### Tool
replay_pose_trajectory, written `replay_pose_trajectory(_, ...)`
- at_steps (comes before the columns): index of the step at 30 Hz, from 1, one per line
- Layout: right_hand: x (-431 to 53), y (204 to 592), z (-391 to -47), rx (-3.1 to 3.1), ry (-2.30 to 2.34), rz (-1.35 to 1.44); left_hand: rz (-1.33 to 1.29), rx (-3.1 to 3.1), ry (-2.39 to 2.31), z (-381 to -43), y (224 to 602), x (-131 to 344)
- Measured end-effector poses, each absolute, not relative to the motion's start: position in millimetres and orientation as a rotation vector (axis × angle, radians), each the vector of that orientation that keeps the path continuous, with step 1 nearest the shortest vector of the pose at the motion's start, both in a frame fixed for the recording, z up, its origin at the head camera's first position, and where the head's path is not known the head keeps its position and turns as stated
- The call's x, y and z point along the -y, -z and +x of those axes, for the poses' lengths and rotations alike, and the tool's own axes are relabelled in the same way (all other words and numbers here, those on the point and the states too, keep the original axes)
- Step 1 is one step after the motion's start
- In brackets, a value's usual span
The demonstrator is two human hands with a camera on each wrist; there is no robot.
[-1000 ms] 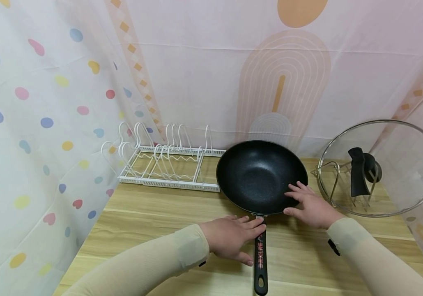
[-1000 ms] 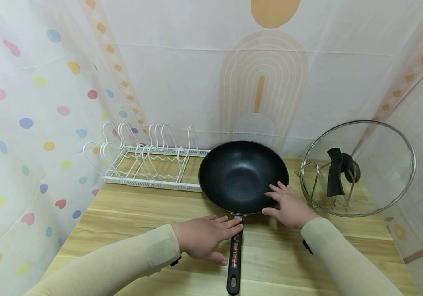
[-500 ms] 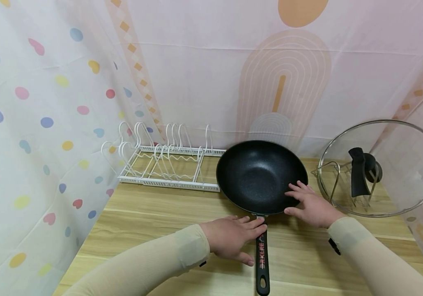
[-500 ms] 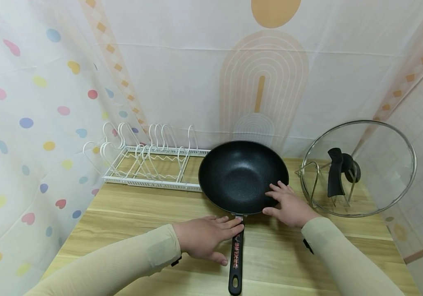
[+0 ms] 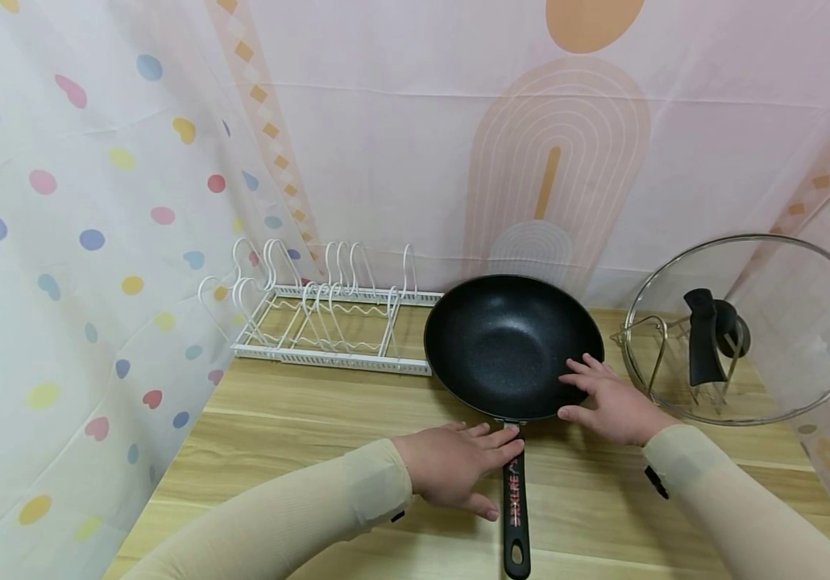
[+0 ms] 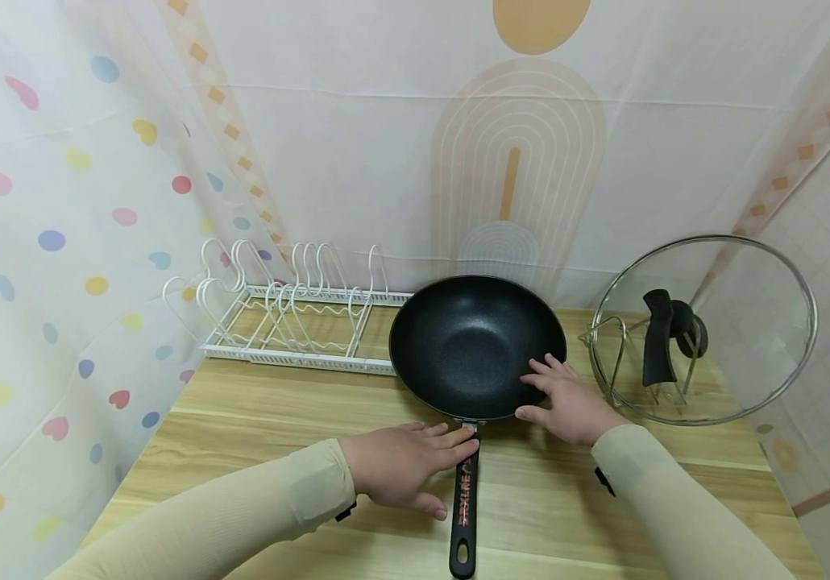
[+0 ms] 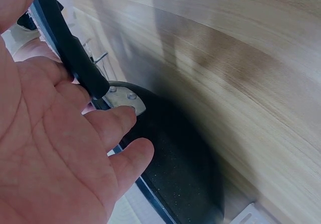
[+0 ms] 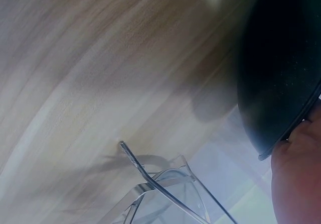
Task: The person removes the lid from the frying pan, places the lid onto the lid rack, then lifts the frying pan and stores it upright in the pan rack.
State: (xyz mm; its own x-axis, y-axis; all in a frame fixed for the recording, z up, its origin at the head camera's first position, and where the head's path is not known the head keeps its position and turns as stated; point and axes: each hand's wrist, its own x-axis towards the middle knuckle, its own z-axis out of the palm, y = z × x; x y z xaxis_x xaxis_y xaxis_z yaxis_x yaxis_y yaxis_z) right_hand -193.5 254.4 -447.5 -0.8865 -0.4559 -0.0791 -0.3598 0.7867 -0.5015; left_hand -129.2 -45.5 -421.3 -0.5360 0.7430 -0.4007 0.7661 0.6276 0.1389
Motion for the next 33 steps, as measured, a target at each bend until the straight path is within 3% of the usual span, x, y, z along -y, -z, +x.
replay_pose_trajectory(25,-252,452,-183,-2.879,0.72,-0.558,1.177,-2.471,-0.013,-133,426,50)
replay_pose_trajectory(33,-246,447,-174,-2.866,0.732,-0.403,1.14,-2.497,-0.076,-136,430,55)
